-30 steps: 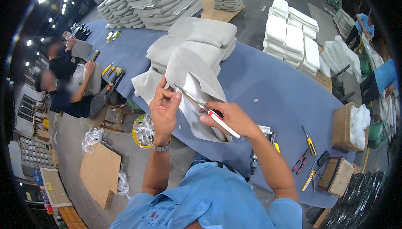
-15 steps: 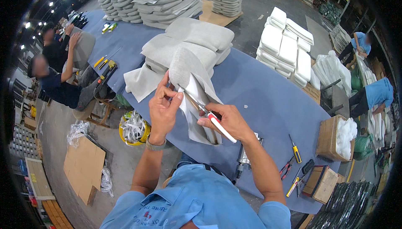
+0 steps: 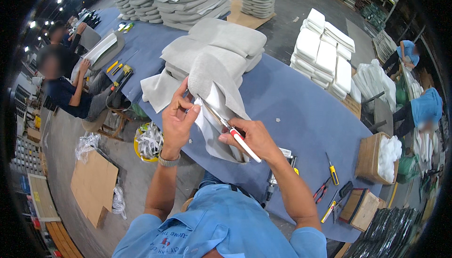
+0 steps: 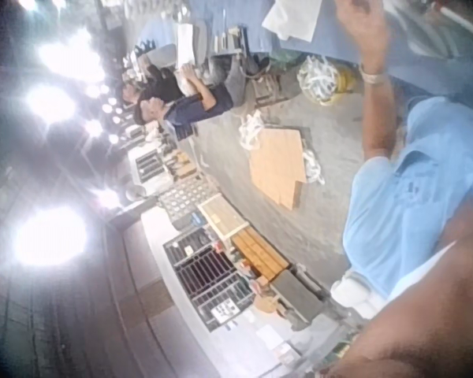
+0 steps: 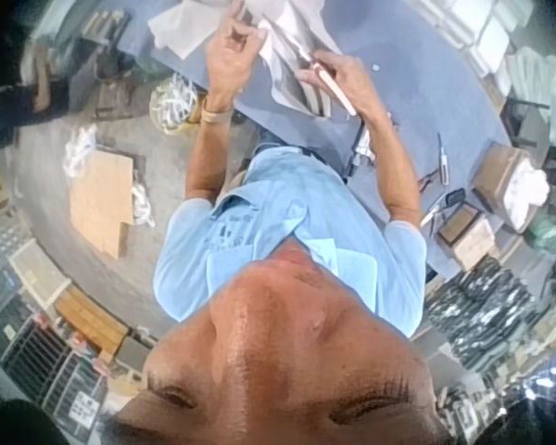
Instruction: The person covers a cushion with fabric, trims excess material with scissors, and secures the fabric using a staple gun. They repeat this process on multiple cushions, folding and stapling the fabric edges to the cushion base.
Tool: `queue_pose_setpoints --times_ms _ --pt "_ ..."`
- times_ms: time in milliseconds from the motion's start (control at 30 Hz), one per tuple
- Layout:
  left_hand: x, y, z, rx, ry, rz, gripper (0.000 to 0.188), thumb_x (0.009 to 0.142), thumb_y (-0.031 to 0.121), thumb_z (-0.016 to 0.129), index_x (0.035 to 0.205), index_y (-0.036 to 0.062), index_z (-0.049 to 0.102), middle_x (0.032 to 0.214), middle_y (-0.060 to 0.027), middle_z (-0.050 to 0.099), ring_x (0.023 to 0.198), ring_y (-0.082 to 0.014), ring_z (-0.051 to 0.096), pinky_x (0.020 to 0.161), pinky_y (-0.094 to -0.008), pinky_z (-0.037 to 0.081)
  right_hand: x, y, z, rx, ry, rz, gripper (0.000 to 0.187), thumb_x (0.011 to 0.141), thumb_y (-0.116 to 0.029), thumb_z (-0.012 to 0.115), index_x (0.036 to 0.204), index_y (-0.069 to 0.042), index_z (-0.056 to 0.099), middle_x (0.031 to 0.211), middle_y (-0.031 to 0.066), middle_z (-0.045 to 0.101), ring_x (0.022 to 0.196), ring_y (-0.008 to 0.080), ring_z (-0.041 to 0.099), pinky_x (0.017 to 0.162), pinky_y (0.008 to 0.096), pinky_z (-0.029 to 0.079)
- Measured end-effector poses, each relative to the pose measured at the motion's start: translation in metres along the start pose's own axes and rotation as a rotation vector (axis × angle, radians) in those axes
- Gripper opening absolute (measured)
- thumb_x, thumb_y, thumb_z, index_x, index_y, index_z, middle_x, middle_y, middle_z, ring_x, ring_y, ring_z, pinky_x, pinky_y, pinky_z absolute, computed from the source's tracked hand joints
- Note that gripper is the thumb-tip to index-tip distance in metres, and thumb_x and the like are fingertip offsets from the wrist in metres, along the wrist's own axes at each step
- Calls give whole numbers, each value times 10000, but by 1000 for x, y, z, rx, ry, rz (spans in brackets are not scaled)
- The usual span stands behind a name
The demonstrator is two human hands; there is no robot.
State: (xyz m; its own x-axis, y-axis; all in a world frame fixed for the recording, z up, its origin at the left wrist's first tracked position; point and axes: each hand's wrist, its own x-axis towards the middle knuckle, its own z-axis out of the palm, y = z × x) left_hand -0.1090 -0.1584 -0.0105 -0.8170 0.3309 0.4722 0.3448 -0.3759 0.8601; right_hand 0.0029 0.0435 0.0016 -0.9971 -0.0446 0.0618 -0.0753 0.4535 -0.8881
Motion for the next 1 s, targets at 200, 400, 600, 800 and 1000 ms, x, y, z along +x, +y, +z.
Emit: queue_pose_setpoints --times_ms 200,400,600,800,1000 --pt "1 -5 -10 -52 -22 3 122 940 -35 671 877 23 584 1630 -283 307 1481 -269 384 1237 -451 284 -2 -8 -6 97 -149 129 540 951 -576 676 1100 -59 712 754 48 616 686 151 572 630 315 457" --pt "3 -8 -14 -83 -42 -16 108 946 -8 691 882 26 612 1629 -281 312 1500 -272 352 1248 -456 265 -2 -3 -5 75 -136 84 583 952 -613 645 1105 -54 704 799 78 633 713 181 600 655 336 475" --pt "3 -16 -22 -116 -29 -16 85 944 9 710 889 14 644 1631 -265 319 1513 -298 334 1241 -469 275 -2 -2 -2 79 -111 0 608 946 -627 639 1109 -45 700 836 120 658 741 247 638 692 373 500" --pt "-10 14 5 392 76 160 100 903 -27 725 848 -28 641 1589 -273 373 1422 -434 458 1132 -477 447 6 2 0 29 -166 4 597 951 -601 649 1136 -35 693 795 47 585 714 152 535 655 321 444" --pt "-19 7 17 668 143 339 88 880 -60 719 878 -26 638 1593 -291 348 1367 -517 484 1053 -463 521 10 3 -8 116 -211 44 578 937 -589 678 1122 -42 720 811 82 627 730 170 560 680 342 477"
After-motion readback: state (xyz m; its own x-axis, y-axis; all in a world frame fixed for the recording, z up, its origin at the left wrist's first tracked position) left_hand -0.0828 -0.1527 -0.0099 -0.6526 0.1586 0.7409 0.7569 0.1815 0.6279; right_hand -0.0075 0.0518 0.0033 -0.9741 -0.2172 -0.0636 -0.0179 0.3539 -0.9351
